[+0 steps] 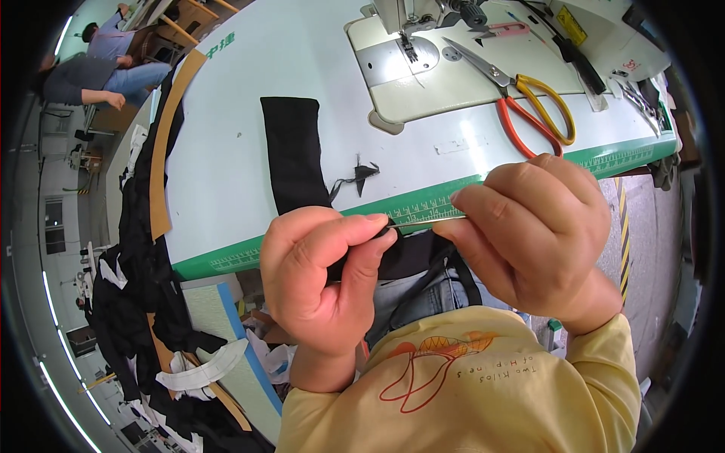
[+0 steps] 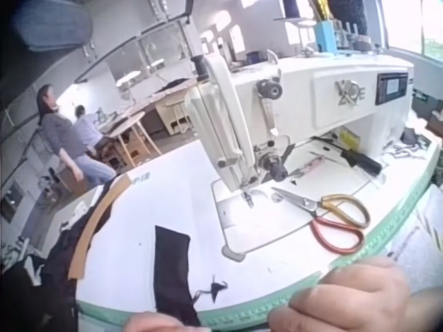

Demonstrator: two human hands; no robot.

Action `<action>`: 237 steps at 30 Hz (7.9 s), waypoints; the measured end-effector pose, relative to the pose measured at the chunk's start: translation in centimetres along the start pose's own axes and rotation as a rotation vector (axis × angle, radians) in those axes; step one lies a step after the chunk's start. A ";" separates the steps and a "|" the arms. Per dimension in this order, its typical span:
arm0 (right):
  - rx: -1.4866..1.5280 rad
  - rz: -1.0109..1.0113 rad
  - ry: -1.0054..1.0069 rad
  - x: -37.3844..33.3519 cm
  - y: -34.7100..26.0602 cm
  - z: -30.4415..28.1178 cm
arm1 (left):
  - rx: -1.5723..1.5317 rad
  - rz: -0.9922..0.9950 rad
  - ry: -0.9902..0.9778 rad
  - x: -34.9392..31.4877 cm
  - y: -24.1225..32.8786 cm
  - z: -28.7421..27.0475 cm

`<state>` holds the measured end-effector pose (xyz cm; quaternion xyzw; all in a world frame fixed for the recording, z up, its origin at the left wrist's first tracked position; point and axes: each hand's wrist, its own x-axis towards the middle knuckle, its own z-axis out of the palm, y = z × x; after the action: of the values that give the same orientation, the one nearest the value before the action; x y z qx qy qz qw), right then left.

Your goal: Sorting and manual preparation of fabric components at a workstation.

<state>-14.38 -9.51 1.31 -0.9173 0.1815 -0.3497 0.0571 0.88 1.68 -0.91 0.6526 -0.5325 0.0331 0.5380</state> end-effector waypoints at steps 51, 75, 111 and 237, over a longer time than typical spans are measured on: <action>0.444 0.069 -0.081 -0.1 2.4 0.7 | 0.079 0.210 -0.047 0.5 -0.2 0.3; 1.183 0.314 -0.187 -1.8 1.9 3.5 | -0.228 0.039 -0.127 0.7 -0.1 0.6; 0.342 0.107 0.036 -0.5 0.1 0.6 | -0.444 -0.186 -0.036 0.1 -0.6 0.3; 1.004 0.213 -0.069 0.4 -1.0 2.5 | -0.737 -0.305 -0.050 0.9 1.0 -0.1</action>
<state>-12.11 -8.76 -0.05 -0.7641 0.0817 -0.3555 0.5320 0.55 1.27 0.38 0.4878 -0.4189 -0.2564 0.7217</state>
